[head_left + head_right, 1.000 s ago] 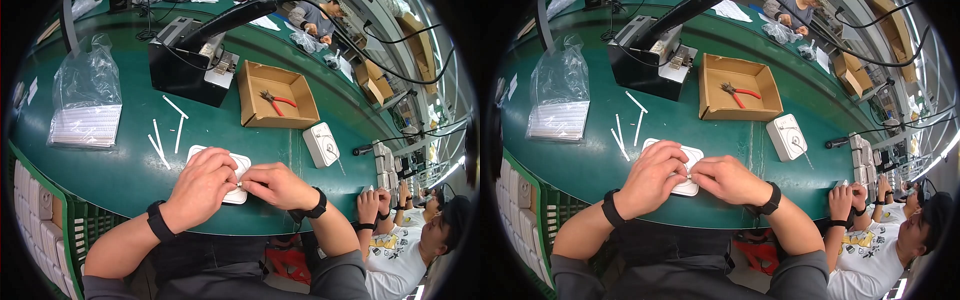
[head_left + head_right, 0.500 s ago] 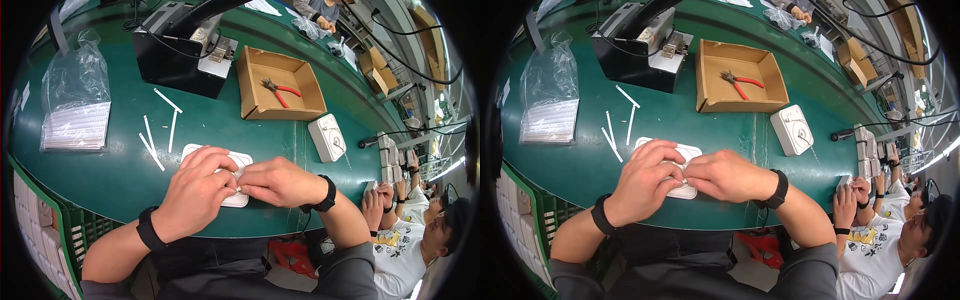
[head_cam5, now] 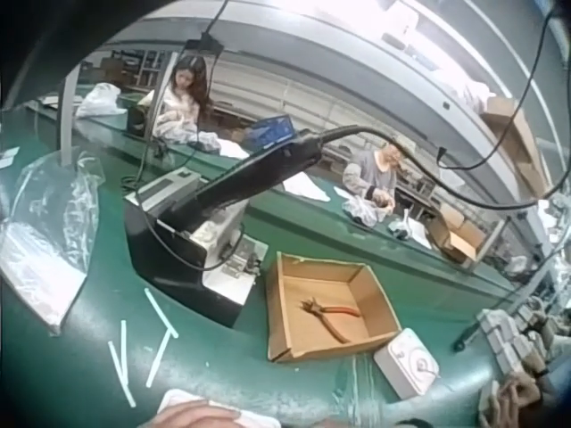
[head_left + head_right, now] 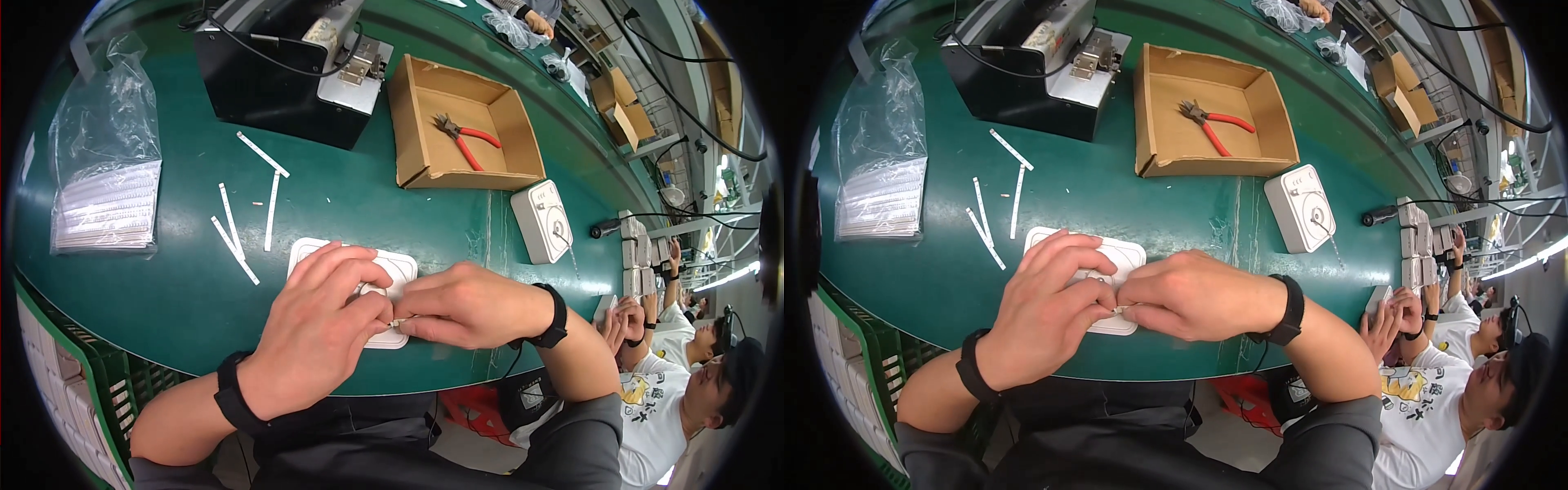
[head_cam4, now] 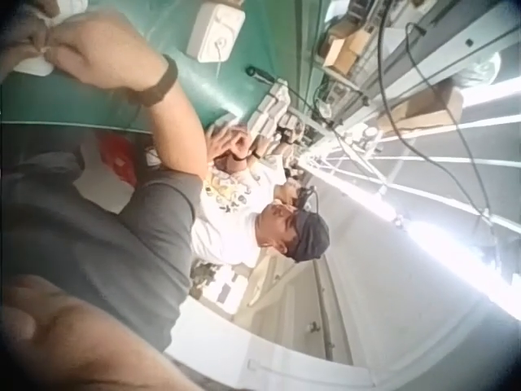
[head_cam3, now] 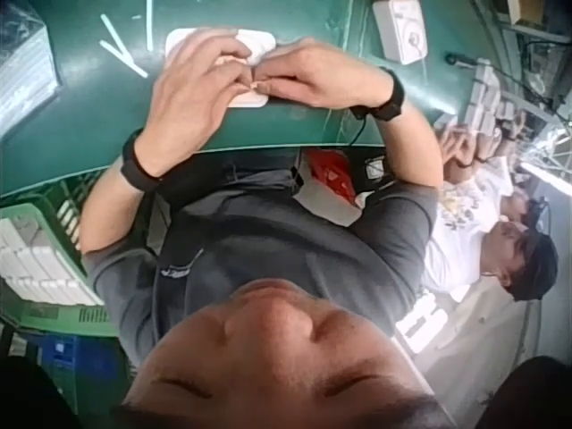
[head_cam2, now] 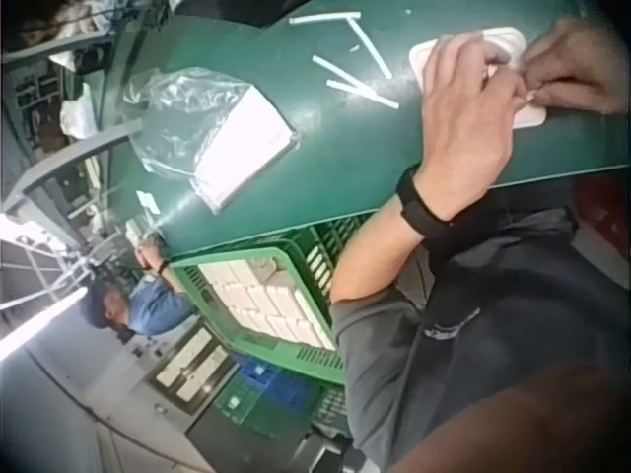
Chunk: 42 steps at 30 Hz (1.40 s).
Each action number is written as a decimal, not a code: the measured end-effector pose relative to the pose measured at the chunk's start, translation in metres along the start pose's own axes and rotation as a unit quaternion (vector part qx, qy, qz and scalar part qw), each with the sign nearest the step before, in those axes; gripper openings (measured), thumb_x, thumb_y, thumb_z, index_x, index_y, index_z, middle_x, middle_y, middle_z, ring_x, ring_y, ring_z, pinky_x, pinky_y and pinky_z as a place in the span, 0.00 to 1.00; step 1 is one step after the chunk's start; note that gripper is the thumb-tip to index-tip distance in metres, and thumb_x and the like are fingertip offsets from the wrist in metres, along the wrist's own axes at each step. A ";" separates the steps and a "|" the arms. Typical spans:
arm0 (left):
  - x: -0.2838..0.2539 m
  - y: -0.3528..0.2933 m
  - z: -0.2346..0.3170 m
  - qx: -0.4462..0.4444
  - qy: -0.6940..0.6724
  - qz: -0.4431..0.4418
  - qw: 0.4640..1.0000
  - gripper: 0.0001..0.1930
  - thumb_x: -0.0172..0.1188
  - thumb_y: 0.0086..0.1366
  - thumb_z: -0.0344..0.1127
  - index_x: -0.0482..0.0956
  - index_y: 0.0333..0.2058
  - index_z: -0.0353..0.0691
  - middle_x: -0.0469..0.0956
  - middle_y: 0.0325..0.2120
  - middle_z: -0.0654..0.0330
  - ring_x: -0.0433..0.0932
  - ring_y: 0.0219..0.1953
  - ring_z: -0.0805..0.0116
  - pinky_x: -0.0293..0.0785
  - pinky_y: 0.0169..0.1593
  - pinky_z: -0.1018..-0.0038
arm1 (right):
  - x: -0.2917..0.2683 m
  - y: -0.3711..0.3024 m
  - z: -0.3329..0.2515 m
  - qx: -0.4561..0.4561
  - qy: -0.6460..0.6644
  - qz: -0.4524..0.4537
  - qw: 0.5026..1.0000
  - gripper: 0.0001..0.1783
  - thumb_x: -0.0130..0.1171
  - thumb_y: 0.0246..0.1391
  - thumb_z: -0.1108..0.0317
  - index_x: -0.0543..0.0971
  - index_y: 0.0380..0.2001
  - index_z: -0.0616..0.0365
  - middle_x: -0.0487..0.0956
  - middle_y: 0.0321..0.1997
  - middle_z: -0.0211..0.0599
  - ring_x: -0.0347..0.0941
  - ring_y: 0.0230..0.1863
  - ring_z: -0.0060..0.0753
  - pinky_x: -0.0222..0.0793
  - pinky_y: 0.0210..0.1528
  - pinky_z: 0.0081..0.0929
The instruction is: The person picks up a white plastic base from a green crate and places it on the table. They take a white strip and press it into a groove on the base by hand before setting the assembled device aside and repeating the process.
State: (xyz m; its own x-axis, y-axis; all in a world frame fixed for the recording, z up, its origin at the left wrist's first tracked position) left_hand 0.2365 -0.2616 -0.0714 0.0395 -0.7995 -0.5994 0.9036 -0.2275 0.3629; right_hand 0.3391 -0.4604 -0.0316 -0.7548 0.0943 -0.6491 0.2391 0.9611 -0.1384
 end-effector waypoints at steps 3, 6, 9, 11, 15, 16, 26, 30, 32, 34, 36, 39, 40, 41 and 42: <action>-0.003 0.000 0.000 0.004 0.005 0.004 1.000 0.07 0.74 0.59 0.29 0.83 0.33 0.41 0.79 0.51 0.61 0.76 0.64 0.50 0.71 0.69 0.46 | -0.007 0.007 0.001 -0.002 0.035 -0.040 0.999 0.06 0.66 0.64 0.70 0.84 0.42 0.60 0.80 0.34 0.41 0.80 0.35 0.51 0.75 0.36 0.43; 0.000 -0.001 0.000 0.003 -0.004 0.009 1.000 0.08 0.73 0.58 0.28 0.82 0.33 0.40 0.80 0.50 0.59 0.76 0.63 0.49 0.72 0.69 0.46 | -0.012 0.012 -0.003 0.032 -0.006 -0.100 0.994 0.05 0.65 0.63 0.70 0.84 0.40 0.59 0.80 0.32 0.40 0.79 0.32 0.51 0.74 0.33 0.41; 0.001 -0.002 -0.002 -0.006 -0.011 0.020 1.000 0.08 0.73 0.57 0.28 0.82 0.33 0.39 0.80 0.49 0.58 0.77 0.63 0.48 0.72 0.68 0.46 | -0.016 0.019 -0.008 0.021 -0.033 -0.088 0.995 0.04 0.64 0.62 0.71 0.84 0.39 0.58 0.80 0.32 0.40 0.79 0.31 0.49 0.73 0.31 0.40; 0.000 -0.001 -0.003 -0.014 -0.016 0.025 0.999 0.08 0.73 0.57 0.28 0.82 0.33 0.39 0.80 0.49 0.58 0.77 0.62 0.48 0.72 0.68 0.46 | -0.015 0.021 -0.008 0.016 -0.044 -0.085 0.995 0.04 0.64 0.61 0.72 0.84 0.38 0.58 0.80 0.32 0.40 0.79 0.30 0.49 0.72 0.30 0.39; -0.002 0.000 -0.005 -0.020 -0.038 0.023 0.999 0.08 0.72 0.57 0.27 0.81 0.33 0.38 0.80 0.47 0.57 0.78 0.60 0.48 0.72 0.68 0.46 | -0.014 0.021 -0.006 0.009 -0.044 -0.080 0.996 0.03 0.64 0.62 0.71 0.84 0.38 0.56 0.81 0.33 0.38 0.78 0.29 0.47 0.72 0.28 0.39; -0.002 0.000 -0.007 -0.015 -0.049 0.018 0.999 0.07 0.72 0.58 0.27 0.81 0.33 0.38 0.80 0.47 0.57 0.78 0.60 0.48 0.72 0.68 0.46 | -0.014 0.020 -0.004 0.008 -0.033 -0.082 0.996 0.03 0.64 0.62 0.71 0.84 0.38 0.56 0.81 0.33 0.38 0.78 0.29 0.46 0.72 0.28 0.39; 0.000 -0.002 -0.005 -0.012 -0.064 0.018 0.998 0.07 0.70 0.59 0.23 0.80 0.33 0.36 0.79 0.43 0.57 0.79 0.56 0.49 0.72 0.70 0.44 | -0.012 0.016 0.001 0.008 0.011 -0.057 0.998 0.04 0.64 0.63 0.72 0.85 0.39 0.57 0.82 0.35 0.36 0.80 0.30 0.45 0.73 0.29 0.38; -0.001 -0.001 -0.004 -0.009 -0.067 0.016 0.998 0.08 0.69 0.58 0.20 0.79 0.34 0.35 0.79 0.42 0.56 0.79 0.54 0.49 0.73 0.70 0.43 | -0.006 0.016 0.001 -0.001 0.012 -0.033 0.999 0.03 0.64 0.62 0.73 0.85 0.39 0.58 0.81 0.35 0.36 0.80 0.31 0.45 0.73 0.28 0.38; -0.002 0.000 -0.004 -0.011 -0.069 0.012 0.998 0.08 0.69 0.58 0.20 0.79 0.34 0.35 0.79 0.42 0.56 0.80 0.54 0.49 0.73 0.70 0.43 | -0.007 0.017 0.000 -0.005 0.007 -0.035 0.999 0.03 0.65 0.62 0.73 0.85 0.39 0.58 0.81 0.34 0.36 0.80 0.31 0.45 0.73 0.28 0.38; -0.003 0.001 -0.004 -0.013 -0.078 0.006 0.997 0.08 0.69 0.58 0.20 0.79 0.34 0.35 0.79 0.41 0.56 0.80 0.53 0.49 0.72 0.70 0.43 | -0.008 0.017 -0.001 -0.008 -0.004 -0.041 0.999 0.03 0.65 0.62 0.73 0.84 0.39 0.58 0.80 0.34 0.36 0.79 0.30 0.45 0.73 0.28 0.38; -0.002 0.000 -0.002 -0.014 -0.077 0.003 0.997 0.08 0.69 0.57 0.19 0.79 0.34 0.35 0.79 0.41 0.56 0.80 0.52 0.49 0.72 0.71 0.43 | -0.007 0.016 -0.001 -0.009 0.000 -0.042 0.999 0.03 0.65 0.62 0.73 0.84 0.39 0.58 0.79 0.33 0.36 0.79 0.30 0.45 0.73 0.28 0.39; -0.002 0.000 -0.002 -0.016 -0.080 -0.002 0.997 0.08 0.69 0.57 0.19 0.80 0.34 0.34 0.79 0.41 0.56 0.80 0.51 0.50 0.72 0.71 0.43 | -0.004 0.014 0.000 -0.007 0.008 -0.045 0.999 0.03 0.65 0.62 0.73 0.84 0.39 0.58 0.78 0.33 0.36 0.79 0.30 0.46 0.72 0.28 0.39; -0.002 0.000 -0.003 -0.017 -0.082 -0.003 0.996 0.08 0.69 0.56 0.18 0.80 0.34 0.34 0.79 0.41 0.56 0.80 0.51 0.50 0.72 0.71 0.43 | -0.003 0.015 0.000 -0.007 0.005 -0.043 0.999 0.03 0.65 0.62 0.73 0.84 0.39 0.58 0.78 0.33 0.36 0.79 0.30 0.46 0.72 0.28 0.39; -0.003 0.001 -0.004 -0.018 -0.084 -0.004 0.996 0.08 0.68 0.56 0.18 0.80 0.34 0.34 0.79 0.41 0.56 0.80 0.51 0.50 0.72 0.71 0.43 | -0.003 0.015 -0.001 -0.008 0.002 -0.041 0.999 0.04 0.66 0.63 0.72 0.84 0.39 0.58 0.78 0.33 0.36 0.79 0.30 0.46 0.72 0.28 0.39; -0.004 0.002 -0.004 -0.020 -0.086 -0.006 0.996 0.08 0.68 0.56 0.18 0.80 0.33 0.34 0.79 0.40 0.56 0.80 0.50 0.50 0.72 0.71 0.43 | -0.002 0.015 -0.001 -0.007 -0.002 -0.039 0.999 0.04 0.66 0.63 0.72 0.84 0.40 0.58 0.78 0.33 0.36 0.79 0.30 0.46 0.72 0.28 0.39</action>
State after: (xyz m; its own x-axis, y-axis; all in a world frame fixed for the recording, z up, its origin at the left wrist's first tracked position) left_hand 0.2396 -0.2565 -0.0715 -0.0414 -0.8811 -0.4710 0.9197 -0.2179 0.3268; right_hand 0.3441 -0.4455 -0.0316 -0.7689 0.0173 -0.6391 0.1699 0.9692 -0.1781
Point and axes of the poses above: each hand's wrist, its own y-axis towards the middle knuckle, its own x-axis out of the palm, z = x × y, the point moved 2 cm from there along y, towards the middle knuckle
